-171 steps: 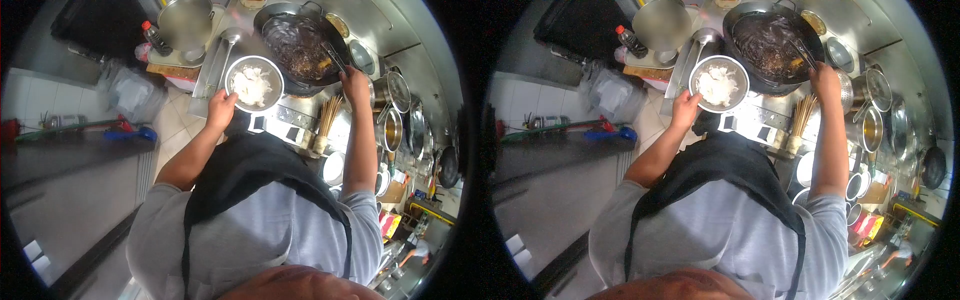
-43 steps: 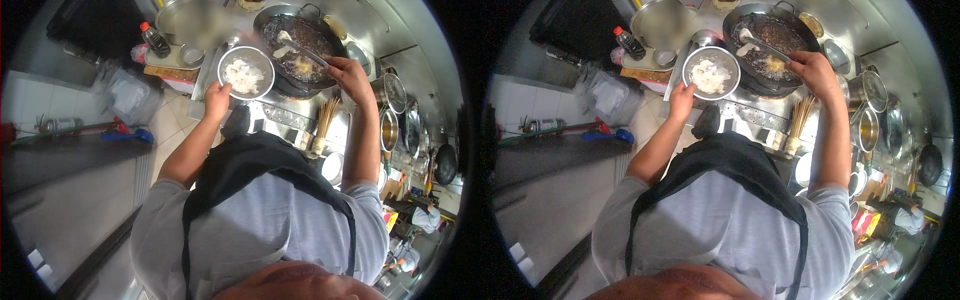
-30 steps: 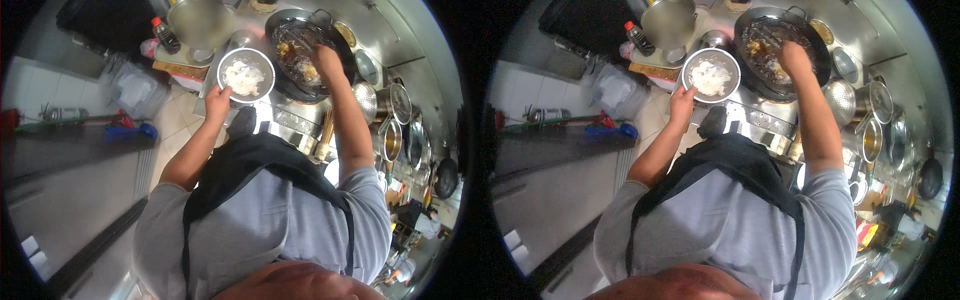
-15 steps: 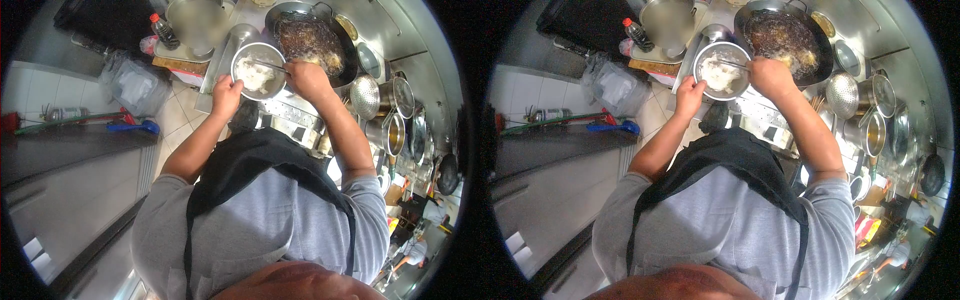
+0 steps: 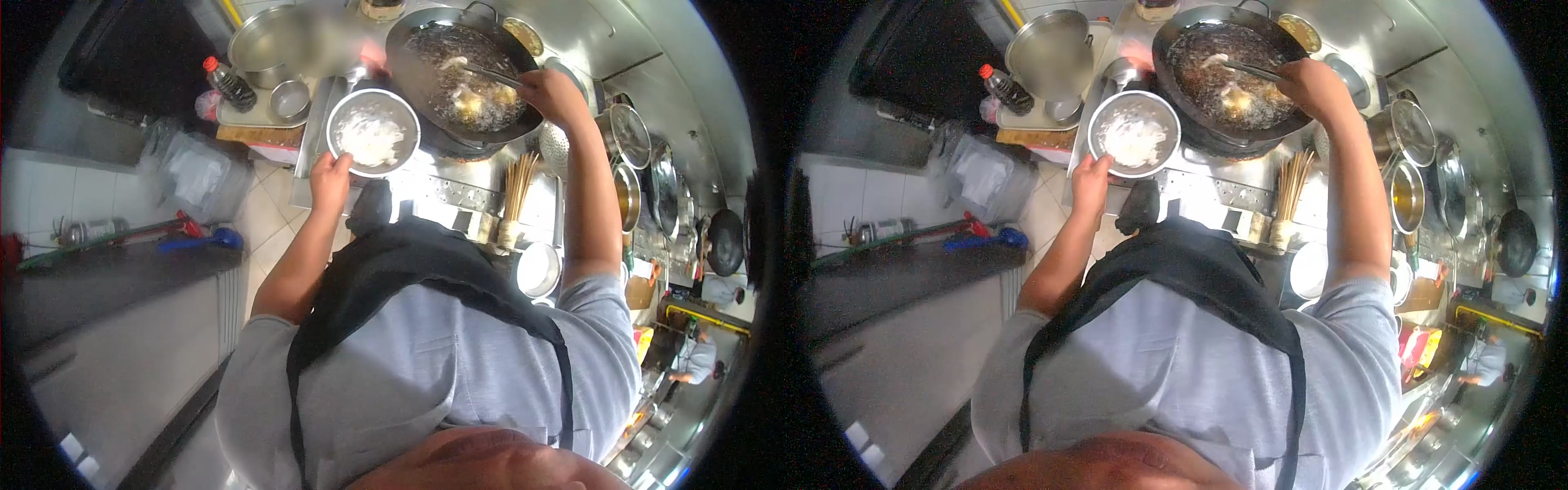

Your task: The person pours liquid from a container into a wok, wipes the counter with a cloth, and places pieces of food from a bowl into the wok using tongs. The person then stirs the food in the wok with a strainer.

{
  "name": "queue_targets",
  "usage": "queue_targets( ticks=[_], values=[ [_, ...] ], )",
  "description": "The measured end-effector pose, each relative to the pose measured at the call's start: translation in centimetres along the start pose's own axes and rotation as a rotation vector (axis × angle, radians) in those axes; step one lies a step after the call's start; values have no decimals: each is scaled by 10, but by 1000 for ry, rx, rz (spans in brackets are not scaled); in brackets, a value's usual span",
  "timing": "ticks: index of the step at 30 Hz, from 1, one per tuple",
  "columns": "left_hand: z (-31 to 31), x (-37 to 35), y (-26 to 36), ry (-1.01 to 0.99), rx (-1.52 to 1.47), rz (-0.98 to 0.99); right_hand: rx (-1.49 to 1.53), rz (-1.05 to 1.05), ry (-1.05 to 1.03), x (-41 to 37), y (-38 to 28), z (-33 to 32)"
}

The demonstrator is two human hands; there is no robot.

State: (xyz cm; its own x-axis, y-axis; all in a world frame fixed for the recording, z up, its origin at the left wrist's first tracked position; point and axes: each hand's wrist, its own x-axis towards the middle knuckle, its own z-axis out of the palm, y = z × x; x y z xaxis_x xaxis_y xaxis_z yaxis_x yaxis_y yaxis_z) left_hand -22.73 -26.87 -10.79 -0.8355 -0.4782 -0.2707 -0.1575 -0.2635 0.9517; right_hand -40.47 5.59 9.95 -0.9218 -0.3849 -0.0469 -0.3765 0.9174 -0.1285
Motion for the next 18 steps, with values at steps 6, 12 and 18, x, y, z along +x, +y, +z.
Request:
queue_targets(
  ticks=[6, 12, 18],
  values=[
    [-9, -5, -3, 2, 182, 18, -260, 157, -75, 67, 64, 68],
    [-10, -4, -5, 48, 174, 4, -158, 280, 144, 43, 36, 45],
    [-12, -1, -3, -4, 313, 206, 181, -149, -31, -43, -63, 2]
  ],
)
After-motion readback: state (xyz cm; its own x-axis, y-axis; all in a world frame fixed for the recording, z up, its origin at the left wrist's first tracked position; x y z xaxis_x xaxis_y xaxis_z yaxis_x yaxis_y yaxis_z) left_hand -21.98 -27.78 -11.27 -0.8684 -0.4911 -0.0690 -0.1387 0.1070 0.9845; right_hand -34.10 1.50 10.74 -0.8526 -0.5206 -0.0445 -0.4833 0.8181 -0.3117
